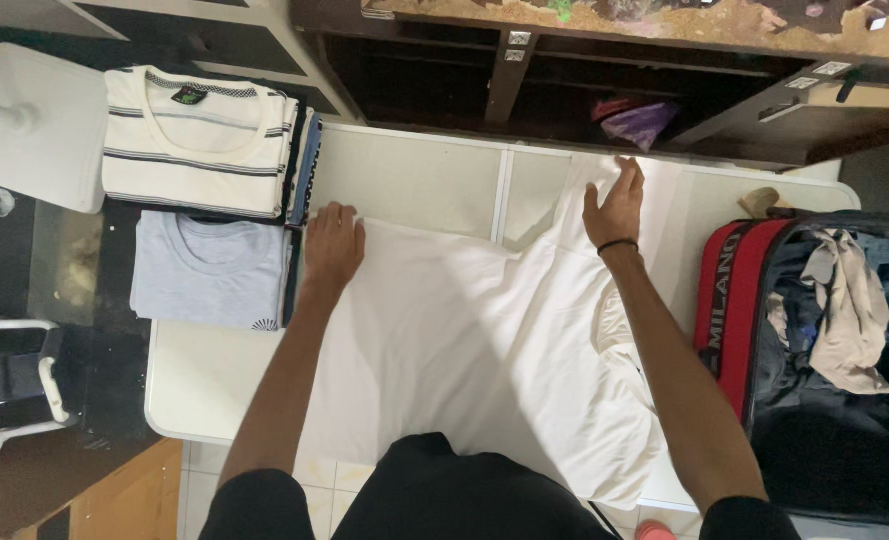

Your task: The person takes a white shirt from a suitcase and folds it by hand on a white table.

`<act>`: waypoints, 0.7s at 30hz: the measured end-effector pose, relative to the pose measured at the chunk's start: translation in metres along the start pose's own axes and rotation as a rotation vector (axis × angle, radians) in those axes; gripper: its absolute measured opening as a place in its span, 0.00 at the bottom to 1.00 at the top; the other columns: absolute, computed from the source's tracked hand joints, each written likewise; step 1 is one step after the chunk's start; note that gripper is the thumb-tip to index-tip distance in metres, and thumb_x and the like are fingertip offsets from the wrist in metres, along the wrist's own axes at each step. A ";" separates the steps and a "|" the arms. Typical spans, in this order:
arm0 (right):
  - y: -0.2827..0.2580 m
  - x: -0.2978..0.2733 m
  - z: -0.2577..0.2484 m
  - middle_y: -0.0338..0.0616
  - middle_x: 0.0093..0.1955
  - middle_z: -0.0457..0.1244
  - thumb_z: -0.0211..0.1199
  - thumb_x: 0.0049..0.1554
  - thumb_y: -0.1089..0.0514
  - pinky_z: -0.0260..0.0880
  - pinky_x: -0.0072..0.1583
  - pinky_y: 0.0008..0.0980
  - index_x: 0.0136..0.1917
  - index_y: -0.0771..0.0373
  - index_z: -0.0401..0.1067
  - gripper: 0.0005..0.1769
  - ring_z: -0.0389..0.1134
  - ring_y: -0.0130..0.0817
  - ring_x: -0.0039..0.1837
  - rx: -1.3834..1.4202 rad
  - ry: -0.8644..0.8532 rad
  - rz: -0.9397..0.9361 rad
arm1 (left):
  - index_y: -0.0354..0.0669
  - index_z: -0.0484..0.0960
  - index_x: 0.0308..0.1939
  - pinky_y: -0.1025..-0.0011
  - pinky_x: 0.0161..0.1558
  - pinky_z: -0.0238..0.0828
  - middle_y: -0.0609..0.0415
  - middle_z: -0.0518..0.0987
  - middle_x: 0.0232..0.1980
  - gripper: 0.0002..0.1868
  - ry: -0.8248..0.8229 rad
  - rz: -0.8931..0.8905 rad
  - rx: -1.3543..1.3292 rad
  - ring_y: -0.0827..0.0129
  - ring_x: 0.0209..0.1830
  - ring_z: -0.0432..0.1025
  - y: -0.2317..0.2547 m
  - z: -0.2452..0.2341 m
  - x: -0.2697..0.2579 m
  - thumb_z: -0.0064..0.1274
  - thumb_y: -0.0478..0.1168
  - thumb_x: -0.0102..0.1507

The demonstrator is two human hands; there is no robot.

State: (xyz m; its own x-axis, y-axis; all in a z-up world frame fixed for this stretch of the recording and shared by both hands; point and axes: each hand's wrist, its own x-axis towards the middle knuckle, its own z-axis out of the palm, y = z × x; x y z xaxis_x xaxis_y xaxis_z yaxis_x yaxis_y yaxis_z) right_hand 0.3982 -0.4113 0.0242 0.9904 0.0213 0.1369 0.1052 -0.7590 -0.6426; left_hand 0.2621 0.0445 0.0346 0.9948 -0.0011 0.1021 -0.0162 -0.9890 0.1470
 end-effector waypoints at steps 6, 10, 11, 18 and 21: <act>-0.008 -0.079 0.016 0.61 0.86 0.35 0.56 0.63 0.43 0.31 0.76 0.73 0.82 0.53 0.47 0.40 0.33 0.62 0.85 -0.210 -0.174 0.219 | 0.44 0.64 0.76 0.43 0.74 0.48 0.41 0.56 0.80 0.31 -0.025 -0.043 -0.013 0.41 0.80 0.48 0.005 0.010 -0.048 0.45 0.50 0.71; 0.004 -0.089 0.011 0.60 0.87 0.26 0.46 0.67 0.38 0.20 0.74 0.79 0.86 0.46 0.42 0.39 0.23 0.62 0.86 -0.339 -0.252 0.205 | 0.49 0.57 0.81 0.37 0.76 0.41 0.42 0.46 0.85 0.33 -0.101 -0.100 -0.077 0.36 0.83 0.41 0.001 0.017 -0.047 0.41 0.53 0.73; 0.009 -0.085 0.008 0.58 0.88 0.26 0.45 0.67 0.38 0.20 0.75 0.79 0.86 0.46 0.41 0.38 0.23 0.61 0.86 -0.364 -0.269 0.199 | 0.49 0.57 0.81 0.37 0.76 0.40 0.41 0.46 0.85 0.33 -0.104 -0.113 -0.072 0.37 0.83 0.40 0.000 0.017 -0.046 0.41 0.53 0.73; 0.033 -0.053 -0.018 0.53 0.88 0.29 0.45 0.67 0.40 0.22 0.77 0.74 0.85 0.46 0.43 0.37 0.27 0.60 0.86 -0.409 -0.346 0.082 | 0.49 0.57 0.81 0.35 0.76 0.35 0.41 0.46 0.84 0.33 -0.087 -0.158 -0.088 0.38 0.83 0.38 0.016 0.013 -0.037 0.42 0.52 0.73; 0.039 -0.051 -0.021 0.54 0.88 0.30 0.48 0.67 0.41 0.27 0.80 0.69 0.85 0.50 0.48 0.37 0.28 0.59 0.87 -0.302 -0.280 0.035 | 0.45 0.56 0.82 0.36 0.77 0.34 0.41 0.46 0.85 0.34 -0.042 -0.144 -0.159 0.39 0.84 0.37 0.039 0.015 -0.034 0.41 0.50 0.73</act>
State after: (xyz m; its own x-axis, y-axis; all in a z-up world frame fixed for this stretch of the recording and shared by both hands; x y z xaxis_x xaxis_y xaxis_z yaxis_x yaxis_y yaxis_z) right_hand 0.3502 -0.4553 0.0081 0.9835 0.1367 -0.1182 0.0811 -0.9184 -0.3873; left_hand 0.2293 0.0043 0.0222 0.9912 0.1290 0.0280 0.1140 -0.9437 0.3106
